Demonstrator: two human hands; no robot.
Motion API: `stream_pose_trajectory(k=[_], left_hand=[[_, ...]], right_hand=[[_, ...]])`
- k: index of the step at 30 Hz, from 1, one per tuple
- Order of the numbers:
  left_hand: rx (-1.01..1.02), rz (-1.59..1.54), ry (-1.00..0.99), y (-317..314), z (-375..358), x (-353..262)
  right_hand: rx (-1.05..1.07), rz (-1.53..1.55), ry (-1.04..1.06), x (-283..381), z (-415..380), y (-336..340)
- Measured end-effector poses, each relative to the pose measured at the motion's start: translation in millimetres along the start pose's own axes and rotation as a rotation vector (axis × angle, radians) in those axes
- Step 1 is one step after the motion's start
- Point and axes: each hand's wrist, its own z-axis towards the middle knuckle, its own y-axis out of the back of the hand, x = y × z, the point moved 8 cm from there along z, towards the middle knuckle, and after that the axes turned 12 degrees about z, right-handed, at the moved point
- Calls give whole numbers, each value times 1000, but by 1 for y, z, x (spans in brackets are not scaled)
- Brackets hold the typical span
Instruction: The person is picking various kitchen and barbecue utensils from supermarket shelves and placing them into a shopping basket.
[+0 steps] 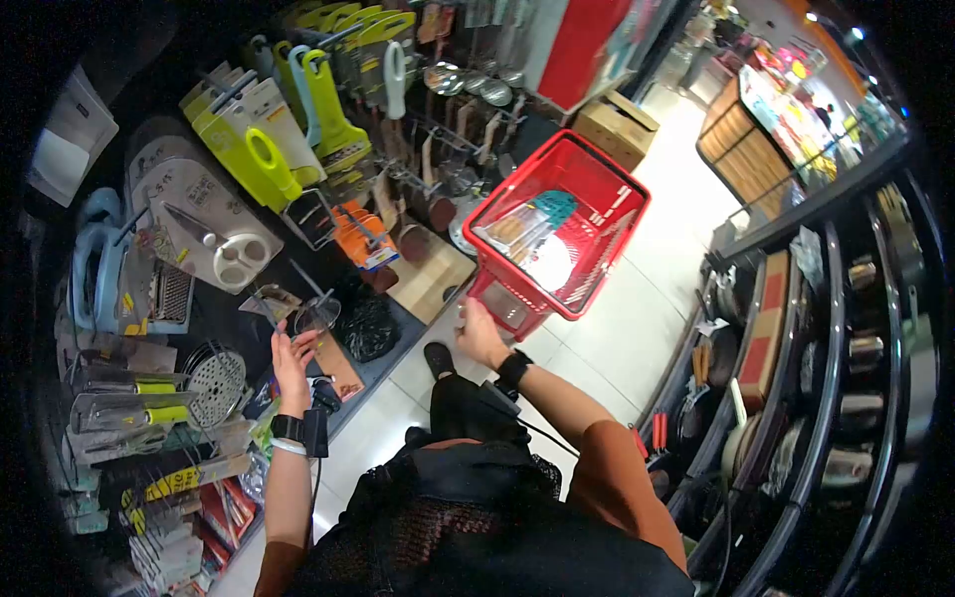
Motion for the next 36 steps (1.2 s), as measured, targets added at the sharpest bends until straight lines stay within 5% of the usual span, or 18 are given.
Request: stream_pose_trajectory(k=[6, 9, 11, 12, 13, 16, 18, 22, 25, 26, 27, 30, 31, 33, 36], left_hand=[[8, -1, 23, -5, -3, 0], [-27, -17, 50, -4, -3, 2], [-34, -42, 58, -4, -4, 3], [-59, -20, 68, -6, -5, 1], [-80, -9, 72, -8, -6, -1], [-131, -96, 101, -14, -6, 1], [-163, -97, 130, -19, -8, 0], [-228, -108, 184, -20, -11, -5], [-265, -134, 230, -22, -17, -5], [-315, -143, 231, -20, -20, -3], [-357, -153, 220, -17, -20, -4], [-501, -169, 295, -14, -43, 11], [-546, -105, 288, -21, -54, 8], [-401, 9, 212, -42, -68, 11], [-133, 117, 182, -86, -82, -15]], right_hand=[[-338, 136, -246, -57, 11, 97], [-446, 598, -446, -92, 46, 108], [-333, 561, -558, -145, 88, 110], [-80, -80, -2, -153, 123, 112], [108, -170, -144, -160, 136, 107], [69, -92, -341, -248, 186, 98], [-248, 456, -817, -322, 182, 90], [-286, 764, -771, -201, 169, 110], [-232, 517, -703, -219, 190, 118], [-146, 786, -631, -227, 201, 102], [-187, 540, -745, -251, 199, 115], [-145, 1182, -534, -250, 205, 121], [-164, 1363, -471, -194, 188, 149], [-176, 1553, -507, -152, 150, 178], [-225, 1396, -381, -115, 96, 198]])
